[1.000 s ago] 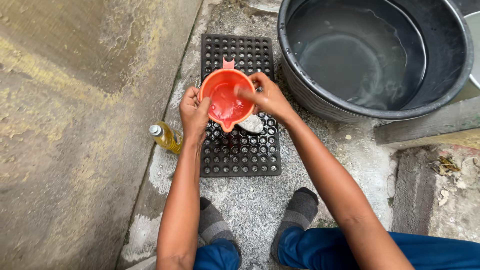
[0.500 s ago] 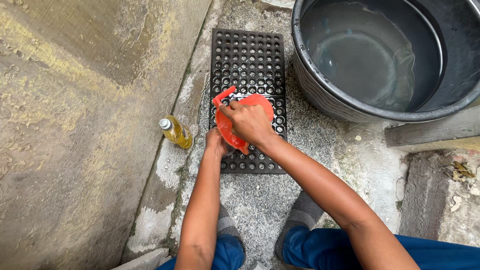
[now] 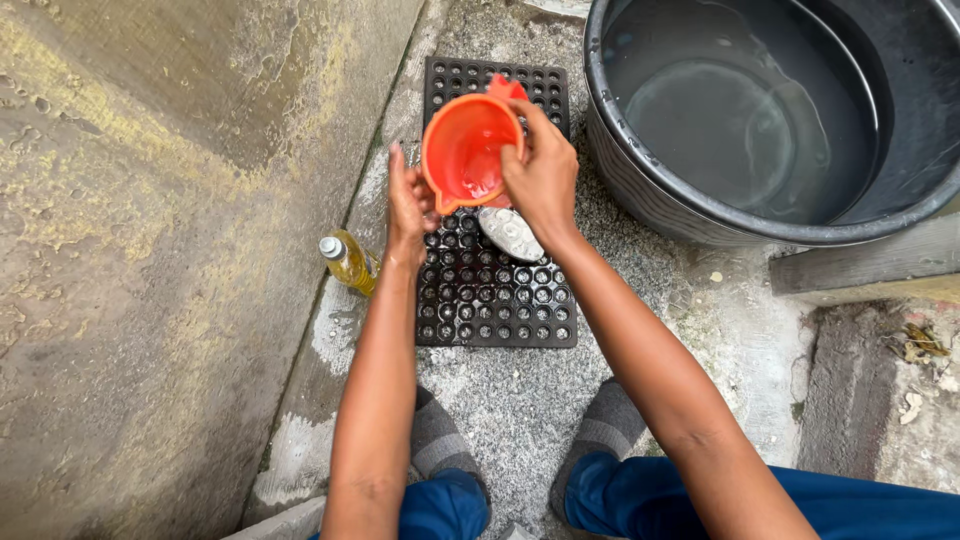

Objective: The person applies liquid soap to a rubber door mat and scrubs the surface with a small white brush before lifting it up.

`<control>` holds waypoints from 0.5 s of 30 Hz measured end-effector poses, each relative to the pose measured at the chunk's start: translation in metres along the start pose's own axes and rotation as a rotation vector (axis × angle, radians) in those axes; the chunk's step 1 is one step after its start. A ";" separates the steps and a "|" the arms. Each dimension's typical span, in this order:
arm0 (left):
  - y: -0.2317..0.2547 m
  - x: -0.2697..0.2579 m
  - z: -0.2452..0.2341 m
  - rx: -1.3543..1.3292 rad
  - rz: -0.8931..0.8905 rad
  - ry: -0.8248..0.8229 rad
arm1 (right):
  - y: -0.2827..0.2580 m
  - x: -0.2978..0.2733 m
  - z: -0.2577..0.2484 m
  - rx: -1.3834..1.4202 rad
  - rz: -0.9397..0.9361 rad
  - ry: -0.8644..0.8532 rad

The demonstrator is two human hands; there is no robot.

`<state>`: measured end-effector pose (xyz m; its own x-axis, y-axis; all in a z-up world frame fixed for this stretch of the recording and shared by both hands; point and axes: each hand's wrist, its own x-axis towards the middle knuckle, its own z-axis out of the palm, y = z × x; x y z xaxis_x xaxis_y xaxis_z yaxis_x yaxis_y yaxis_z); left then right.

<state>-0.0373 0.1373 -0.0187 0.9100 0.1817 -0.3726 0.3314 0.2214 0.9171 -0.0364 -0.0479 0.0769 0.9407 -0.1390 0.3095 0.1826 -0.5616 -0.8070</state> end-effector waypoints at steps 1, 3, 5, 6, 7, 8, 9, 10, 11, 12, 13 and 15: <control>0.012 -0.003 0.004 0.070 0.030 -0.042 | 0.007 -0.002 0.000 0.031 0.071 -0.020; 0.017 -0.010 0.009 0.223 0.191 -0.048 | 0.029 -0.009 0.001 0.089 0.217 -0.063; 0.019 -0.014 0.017 0.384 0.470 0.025 | 0.054 -0.023 0.004 0.133 0.093 -0.032; 0.020 -0.018 0.021 0.499 0.475 0.032 | 0.066 -0.031 0.007 0.153 0.031 -0.017; 0.022 -0.027 0.027 0.615 0.479 0.039 | 0.077 -0.044 0.009 0.249 0.274 -0.092; 0.025 -0.036 0.031 0.730 0.480 0.048 | 0.085 -0.059 0.012 0.343 0.515 -0.175; 0.032 -0.045 0.036 0.795 0.546 0.003 | 0.093 -0.069 0.017 0.602 0.745 -0.221; 0.040 -0.054 0.039 0.860 0.610 -0.043 | 0.100 -0.079 0.022 0.863 0.978 -0.262; 0.048 -0.062 0.041 0.925 0.675 -0.091 | 0.107 -0.090 0.026 0.944 1.013 -0.309; 0.058 -0.068 0.041 0.981 0.704 -0.108 | 0.113 -0.099 0.033 1.028 1.042 -0.358; 0.067 -0.074 0.041 1.038 0.734 -0.125 | 0.118 -0.104 0.040 1.113 1.071 -0.407; 0.077 -0.083 0.040 1.103 0.774 -0.148 | 0.128 -0.111 0.052 1.212 1.058 -0.444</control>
<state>-0.0775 0.1005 0.0888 0.9474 -0.2106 0.2409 -0.3115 -0.7794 0.5436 -0.1030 -0.0623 -0.0869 0.7491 0.3265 -0.5764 -0.6432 0.5667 -0.5149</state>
